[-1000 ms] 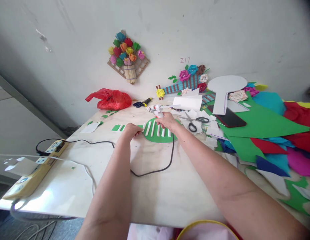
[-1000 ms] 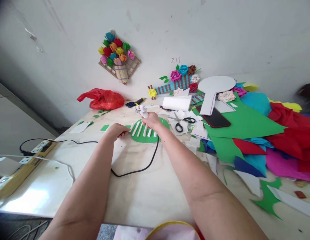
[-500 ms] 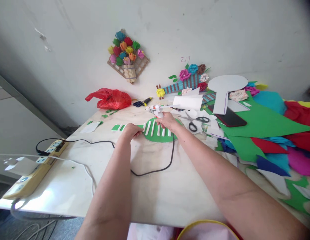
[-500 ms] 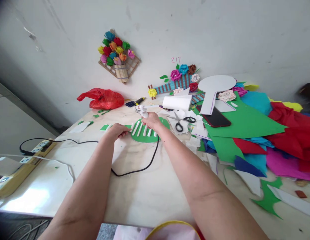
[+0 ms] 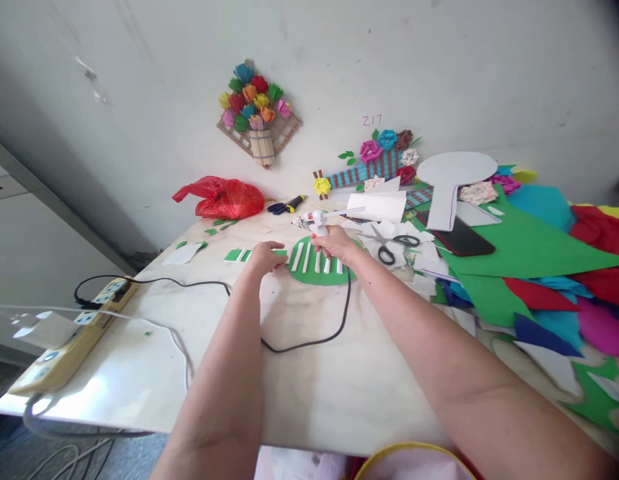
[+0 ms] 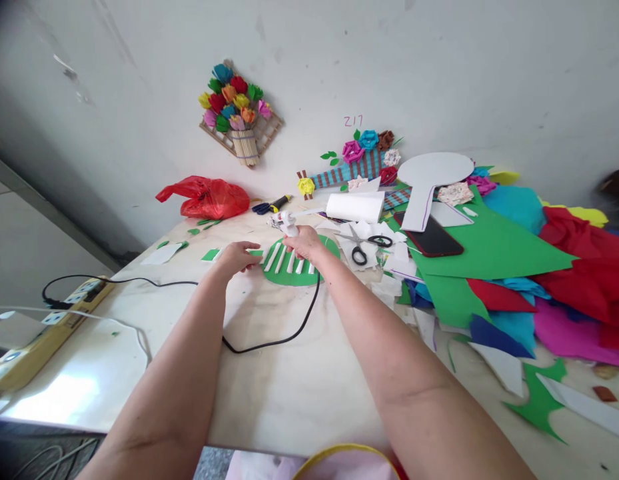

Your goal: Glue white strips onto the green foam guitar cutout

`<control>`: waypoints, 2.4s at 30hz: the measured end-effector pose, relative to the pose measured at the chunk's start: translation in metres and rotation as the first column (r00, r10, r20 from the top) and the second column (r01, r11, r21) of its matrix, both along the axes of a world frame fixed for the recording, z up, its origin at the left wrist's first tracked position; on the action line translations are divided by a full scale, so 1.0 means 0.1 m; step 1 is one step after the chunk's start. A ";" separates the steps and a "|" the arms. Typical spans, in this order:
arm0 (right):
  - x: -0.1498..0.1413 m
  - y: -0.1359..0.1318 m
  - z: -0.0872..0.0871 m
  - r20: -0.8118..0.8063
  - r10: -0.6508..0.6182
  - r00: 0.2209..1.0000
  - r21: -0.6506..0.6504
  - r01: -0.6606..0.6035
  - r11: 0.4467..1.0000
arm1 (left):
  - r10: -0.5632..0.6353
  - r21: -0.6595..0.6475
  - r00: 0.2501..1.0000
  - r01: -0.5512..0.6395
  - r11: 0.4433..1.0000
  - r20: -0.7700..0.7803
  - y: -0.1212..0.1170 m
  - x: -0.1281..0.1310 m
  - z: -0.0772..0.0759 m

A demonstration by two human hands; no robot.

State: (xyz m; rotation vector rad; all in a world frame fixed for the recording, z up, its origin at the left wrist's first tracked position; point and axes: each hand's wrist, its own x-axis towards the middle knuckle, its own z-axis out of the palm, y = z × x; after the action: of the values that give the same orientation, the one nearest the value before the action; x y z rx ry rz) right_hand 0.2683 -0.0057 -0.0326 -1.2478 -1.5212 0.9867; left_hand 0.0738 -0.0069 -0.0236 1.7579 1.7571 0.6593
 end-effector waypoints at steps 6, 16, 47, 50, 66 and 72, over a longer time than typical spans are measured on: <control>0.00 -0.04 0.04 -0.022 0.000 1.000 -0.032 -0.001 1.000 | -0.022 0.264 0.972 0.086 0.961 -0.236 0.02 -0.10 0.03; 0.05 -0.08 0.12 -0.082 0.006 0.997 -0.040 -0.009 0.999 | -0.170 0.292 0.887 0.314 0.903 -0.430 0.04 -0.13 -0.04; 0.38 -0.06 0.16 -0.085 0.148 0.985 -0.191 -0.162 0.968 | -0.482 0.088 0.845 0.512 0.855 -0.231 0.17 -0.27 0.01; 0.37 -0.06 0.15 -0.085 0.138 0.987 -0.193 -0.152 0.969 | -0.473 0.105 0.839 0.514 0.851 -0.271 0.19 -0.25 0.00; 0.36 -0.06 0.14 -0.078 0.145 0.986 -0.194 -0.158 0.968 | -0.470 0.062 0.807 0.522 0.850 -0.356 0.26 -0.20 -0.04; 0.35 -0.05 0.14 -0.096 0.144 0.985 -0.184 -0.160 0.970 | -0.445 0.126 0.863 0.482 0.867 -0.240 0.23 -0.28 0.01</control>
State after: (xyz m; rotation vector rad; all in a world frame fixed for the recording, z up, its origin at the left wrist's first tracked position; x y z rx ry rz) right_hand 0.3036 -0.0110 -0.0190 -1.2193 -1.5029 1.2946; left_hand 0.0456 0.0166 -0.0228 2.3425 1.3341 0.4501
